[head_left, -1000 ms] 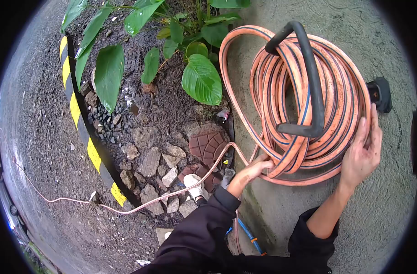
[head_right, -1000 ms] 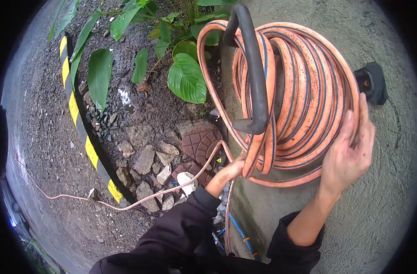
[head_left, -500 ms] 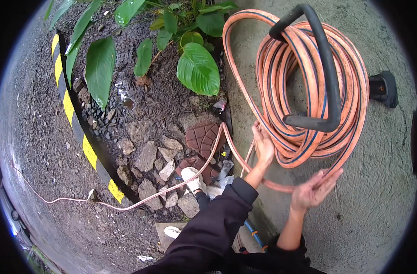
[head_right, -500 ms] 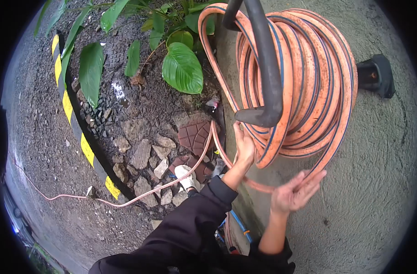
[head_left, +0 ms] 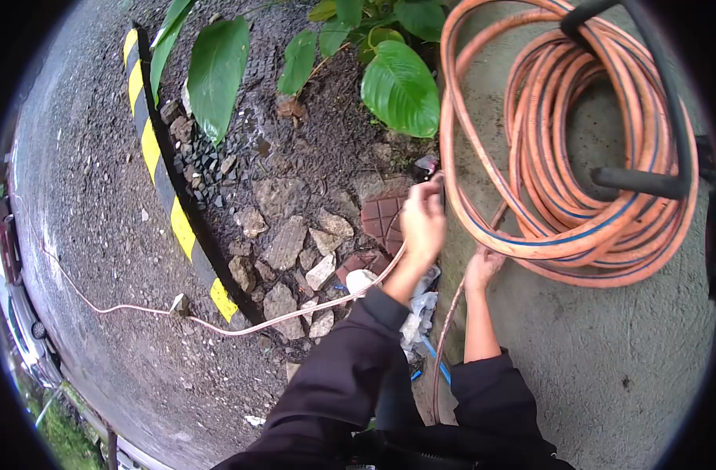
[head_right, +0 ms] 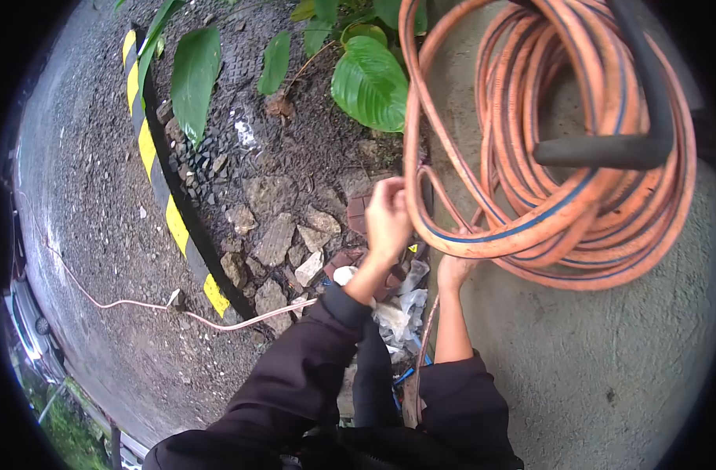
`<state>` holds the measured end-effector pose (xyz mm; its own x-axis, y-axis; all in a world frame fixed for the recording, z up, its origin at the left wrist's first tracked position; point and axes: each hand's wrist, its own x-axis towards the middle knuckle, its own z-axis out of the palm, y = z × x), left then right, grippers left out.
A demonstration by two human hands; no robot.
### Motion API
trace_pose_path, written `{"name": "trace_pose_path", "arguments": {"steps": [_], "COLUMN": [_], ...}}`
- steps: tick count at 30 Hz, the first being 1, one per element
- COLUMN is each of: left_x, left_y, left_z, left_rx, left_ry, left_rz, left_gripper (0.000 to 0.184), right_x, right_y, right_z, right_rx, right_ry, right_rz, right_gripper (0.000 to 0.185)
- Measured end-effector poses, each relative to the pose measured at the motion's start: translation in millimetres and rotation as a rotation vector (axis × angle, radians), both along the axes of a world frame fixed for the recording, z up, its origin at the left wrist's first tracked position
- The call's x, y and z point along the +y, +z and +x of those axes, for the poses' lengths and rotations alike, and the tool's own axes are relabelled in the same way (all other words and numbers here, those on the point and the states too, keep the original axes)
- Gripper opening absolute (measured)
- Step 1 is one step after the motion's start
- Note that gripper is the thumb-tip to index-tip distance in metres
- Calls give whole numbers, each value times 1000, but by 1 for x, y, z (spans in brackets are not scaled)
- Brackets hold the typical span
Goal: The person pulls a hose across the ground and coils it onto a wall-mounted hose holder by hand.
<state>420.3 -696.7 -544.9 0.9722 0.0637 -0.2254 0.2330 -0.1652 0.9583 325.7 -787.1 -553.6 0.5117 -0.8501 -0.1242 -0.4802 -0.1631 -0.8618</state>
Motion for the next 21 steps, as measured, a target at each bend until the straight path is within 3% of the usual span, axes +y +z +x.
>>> {"name": "trace_pose_path", "arguments": {"steps": [2, 4, 5, 7, 8, 9, 10, 11, 13, 16, 19, 21], "left_x": [52, 114, 143, 206, 236, 262, 288, 304, 334, 362, 374, 384], "left_y": [-47, -92, -114, -161, -181, -194, -211, -192, -203, -226, -241, -273], "left_z": [-5, -23, -37, -84, -112, -140, -170, -179, -216, -253, -268, -287], "left_rx": [74, 187, 268, 382, 443, 528, 613, 718, 798, 829, 762, 694], "left_ry": [22, -91, -153, -315, -402, -498, -602, -719, -906, -993, -911, -947], "left_rz": [44, 278, 421, 660, 741, 905, 965, 935, 1072, 1133, 1101, 1205], "left_gripper": [12, 15, 20, 33, 37, 42, 50, 66, 89, 96, 75, 87], "right_x": [-9, -17, -11, -42, -52, -44, -35, -35, -30, -34, -36, -37], "right_y": [-31, -53, -40, -78, -85, -80, -74, -70, -65, -67, -68, -68], "right_z": [2, 4, 14, 11, 8, 13, 19, 21, 22, 19, 16, 16], "right_rx": [-155, -346, -302, -210, -179, -212, -245, -166, -186, -181, -162, -145], "right_ry": [-38, -95, -156, -213, -85, -103, -120, -98, -87, -81, -27, -25], "right_rz": [42, 130, 157, 195, 12, 11, 10, 11, 25, -7, -21, -27], "right_gripper": [29, 27, 28, 30, 29, 28, 28, 27, 29, 28, 27, 27]}}
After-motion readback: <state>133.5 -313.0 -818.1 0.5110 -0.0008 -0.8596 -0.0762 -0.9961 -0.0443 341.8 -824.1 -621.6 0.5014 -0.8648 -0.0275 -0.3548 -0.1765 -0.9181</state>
